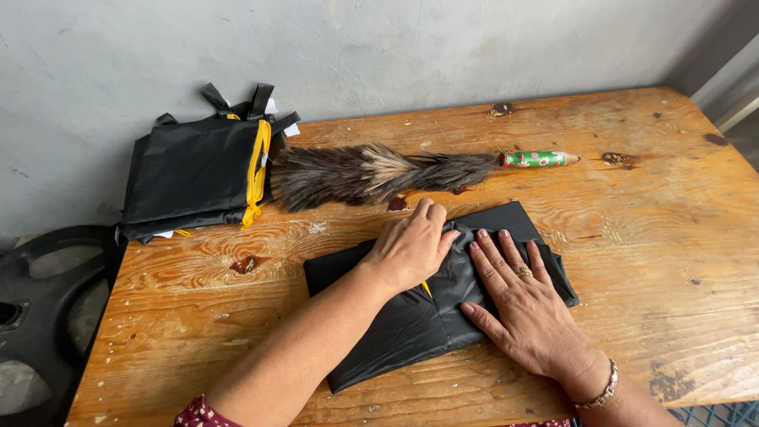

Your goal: The person folds a black fabric item on a wooden table, repeatedly folding it into a compact rectangular shape and smoothing the edges. The hands manipulate the fabric directly without tools, turning and pressing the item to achieve a neat fold.

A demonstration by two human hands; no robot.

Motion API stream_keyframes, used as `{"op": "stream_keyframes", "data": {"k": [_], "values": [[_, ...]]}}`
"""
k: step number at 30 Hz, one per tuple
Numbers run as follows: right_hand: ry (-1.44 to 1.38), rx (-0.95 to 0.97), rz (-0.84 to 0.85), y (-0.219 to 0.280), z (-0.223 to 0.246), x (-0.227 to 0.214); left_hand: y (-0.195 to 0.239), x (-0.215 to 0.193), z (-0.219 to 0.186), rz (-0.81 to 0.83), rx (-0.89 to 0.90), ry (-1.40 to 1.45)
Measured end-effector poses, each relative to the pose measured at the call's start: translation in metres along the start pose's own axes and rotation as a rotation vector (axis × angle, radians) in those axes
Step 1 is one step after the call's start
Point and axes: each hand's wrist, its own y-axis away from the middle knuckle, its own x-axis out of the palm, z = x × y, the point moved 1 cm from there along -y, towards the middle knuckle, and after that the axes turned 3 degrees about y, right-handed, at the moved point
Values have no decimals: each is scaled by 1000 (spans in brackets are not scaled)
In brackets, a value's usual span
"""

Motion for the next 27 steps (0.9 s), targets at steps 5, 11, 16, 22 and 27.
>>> {"op": "stream_keyframes", "data": {"k": [5,11,16,22,27], "values": [[-37,3,5,-1,0,-4,2,6,2,-57,42,-11],[-173,29,45,-2,-3,-7,-2,11,13,-114,25,35],[-193,41,32,-3,-2,-9,-4,15,13,-160,15,29],[-124,-62,-202,-8,25,-43,-4,12,7,-22,-61,34],[-110,-167,-2,-15,33,-25,-4,18,12,-110,-18,49]]}}
